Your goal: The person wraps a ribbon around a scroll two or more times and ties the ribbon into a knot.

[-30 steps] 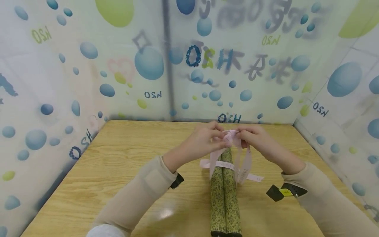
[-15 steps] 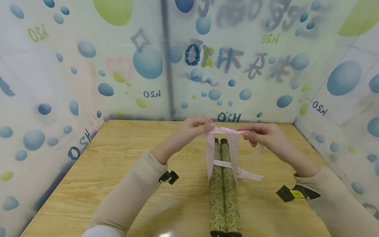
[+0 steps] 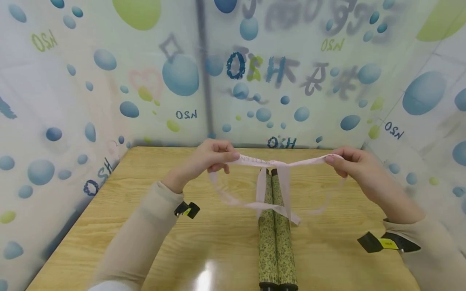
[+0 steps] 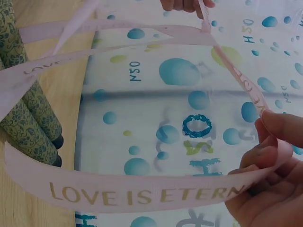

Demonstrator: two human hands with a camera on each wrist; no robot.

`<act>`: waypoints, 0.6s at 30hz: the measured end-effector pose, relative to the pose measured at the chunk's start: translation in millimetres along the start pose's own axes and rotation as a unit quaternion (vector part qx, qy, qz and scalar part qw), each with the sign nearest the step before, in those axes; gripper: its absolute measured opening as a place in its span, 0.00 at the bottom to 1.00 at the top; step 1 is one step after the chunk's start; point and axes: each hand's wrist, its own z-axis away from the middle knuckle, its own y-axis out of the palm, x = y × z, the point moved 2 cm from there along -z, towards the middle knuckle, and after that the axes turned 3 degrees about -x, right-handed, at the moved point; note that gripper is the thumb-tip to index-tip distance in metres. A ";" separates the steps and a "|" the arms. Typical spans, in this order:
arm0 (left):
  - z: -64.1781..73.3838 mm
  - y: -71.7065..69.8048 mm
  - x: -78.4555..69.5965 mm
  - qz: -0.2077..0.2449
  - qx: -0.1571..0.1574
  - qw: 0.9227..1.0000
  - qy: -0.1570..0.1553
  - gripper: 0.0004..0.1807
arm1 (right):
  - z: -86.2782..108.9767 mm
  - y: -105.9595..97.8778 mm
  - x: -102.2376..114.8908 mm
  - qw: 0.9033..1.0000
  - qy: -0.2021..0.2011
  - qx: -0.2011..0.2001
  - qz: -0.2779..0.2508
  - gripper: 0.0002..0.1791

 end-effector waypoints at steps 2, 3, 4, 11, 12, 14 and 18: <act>5.4 -11.0 2.0 -0.026 -0.012 0.999 -0.023 0.13 | 3.3 -4.8 -4.8 1.000 0.005 -0.005 -0.013 0.06; 7.9 -16.5 3.2 -0.038 -0.016 0.999 -0.033 0.14 | 4.4 -6.7 -7.6 1.000 0.006 -0.005 -0.021 0.06; 10.2 -21.5 4.7 -0.047 -0.021 0.998 -0.043 0.14 | 5.7 -8.8 -10.0 1.000 0.009 -0.007 -0.024 0.06; 25.4 -48.2 19.3 -0.080 -0.037 0.993 -0.084 0.17 | 13.3 -19.5 -27.5 0.999 0.016 -0.015 -0.028 0.05; 27.4 -50.7 21.7 -0.083 -0.039 0.992 -0.091 0.16 | 14.4 -20.7 -30.6 0.999 0.019 -0.015 -0.026 0.06; 31.1 -55.1 26.4 -0.091 -0.042 0.990 -0.104 0.17 | 17.1 -23.5 -37.2 0.999 0.024 -0.016 -0.019 0.06; 38.7 -61.0 35.1 -0.102 -0.046 0.984 -0.136 0.17 | 22.4 -29.6 -51.7 0.999 0.037 -0.018 -0.018 0.06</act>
